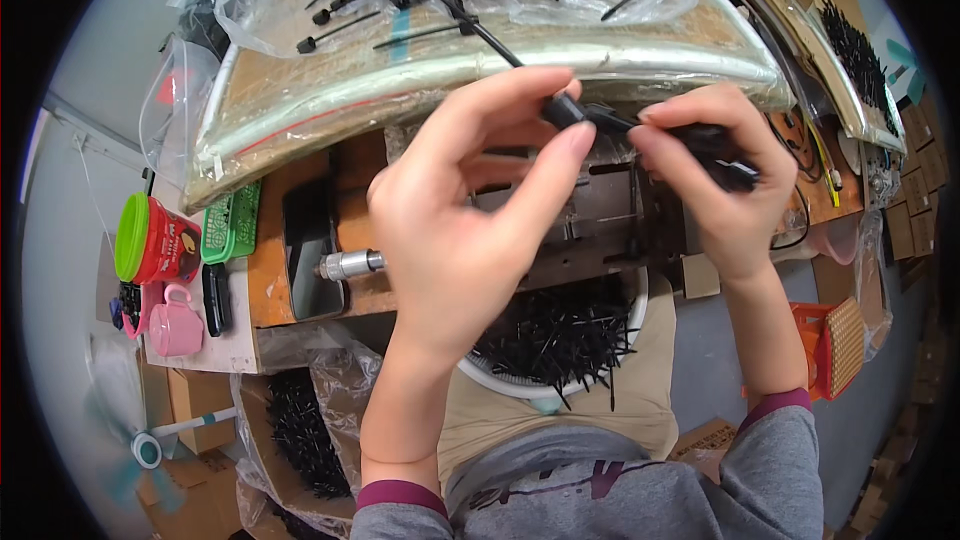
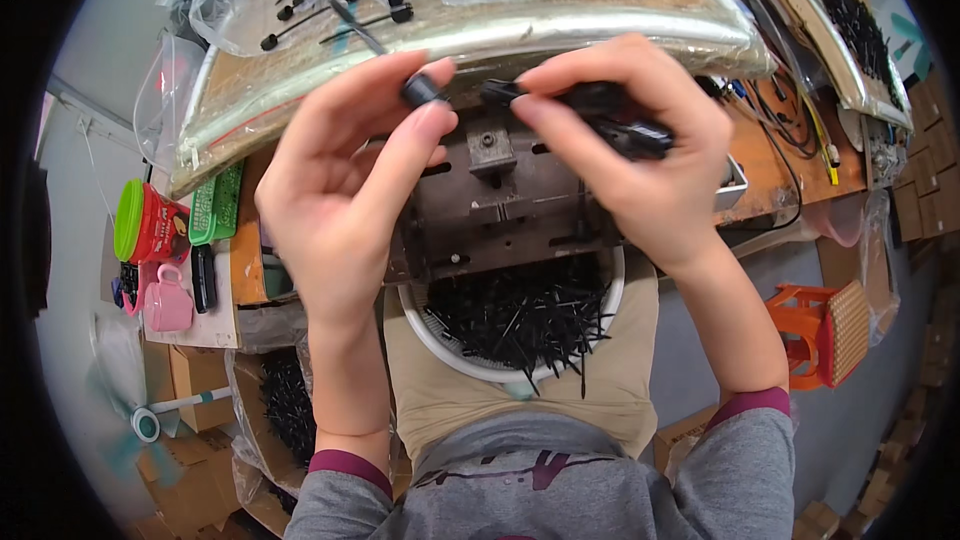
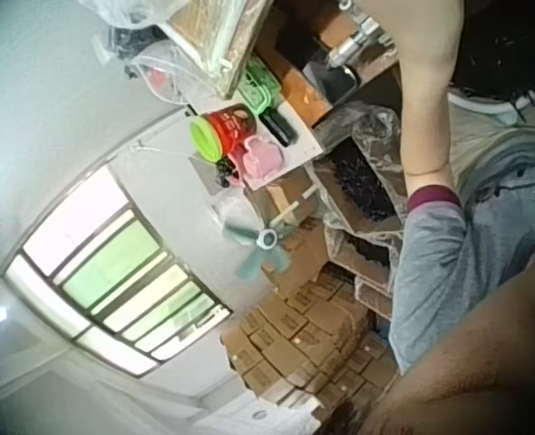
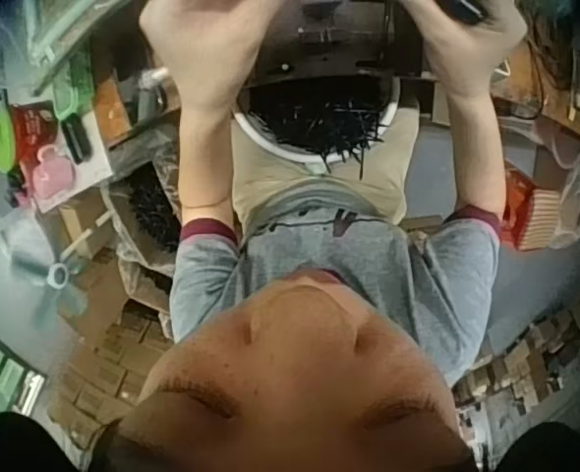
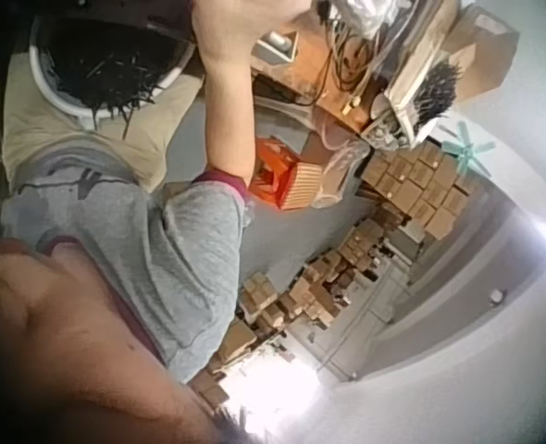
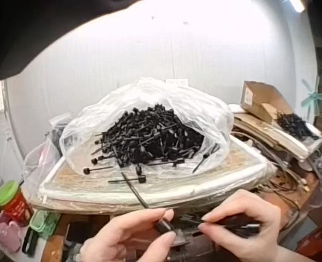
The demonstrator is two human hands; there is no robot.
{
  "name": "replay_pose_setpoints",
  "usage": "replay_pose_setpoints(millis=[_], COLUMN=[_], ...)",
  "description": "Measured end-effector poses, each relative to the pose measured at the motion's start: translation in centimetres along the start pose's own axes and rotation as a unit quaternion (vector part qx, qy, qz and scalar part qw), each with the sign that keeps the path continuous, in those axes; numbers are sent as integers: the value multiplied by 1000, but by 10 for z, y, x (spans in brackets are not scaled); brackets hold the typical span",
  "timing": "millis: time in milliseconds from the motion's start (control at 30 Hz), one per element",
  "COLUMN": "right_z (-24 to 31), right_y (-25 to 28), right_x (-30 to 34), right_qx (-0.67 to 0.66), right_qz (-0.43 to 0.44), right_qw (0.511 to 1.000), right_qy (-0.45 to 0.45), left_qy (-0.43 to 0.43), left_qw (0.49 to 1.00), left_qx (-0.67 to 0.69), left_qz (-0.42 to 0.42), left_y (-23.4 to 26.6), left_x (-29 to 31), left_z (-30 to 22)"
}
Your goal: Inserting black zip ties into a pneumatic crimping or cutting machine one by one.
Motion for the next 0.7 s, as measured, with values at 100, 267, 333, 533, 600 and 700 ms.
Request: replay_pose_setpoints(millis=[100,267,333,533,600,700], right_z=[-3,-5,-3,7,9,11], right_y=[18,36,36,34,32,29], right_x=[18,45,52,65,65,66], right_qx=[-83,-165,-188,-210,-217,-242], right_qz=[-54,-137,-130,-116,-118,-120], right_qw=[984,955,946,938,935,921], right_qy=[-147,-204,-229,-249,-255,-279], left_qy=[-21,-57,-62,-93,-94,-103], left_qw=[993,955,935,869,860,863], left_qx=[-108,-283,-339,-479,-497,-489], left_qz=[33,61,83,79,71,74], left_y=[-1,-16,-21,-35,-35,-34], left_x=[37,92,99,100,94,88], left_z=[4,44,56,58,56,54])
Point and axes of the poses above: each hand's wrist, its own x-axis away from the middle knuckle, its own y-axis out of the back of the hand, z = x × y, the point moved 5 cm from there along -x, towards the middle knuckle, and after that the axes turned 15 degrees about y, right-handed, at the moved point
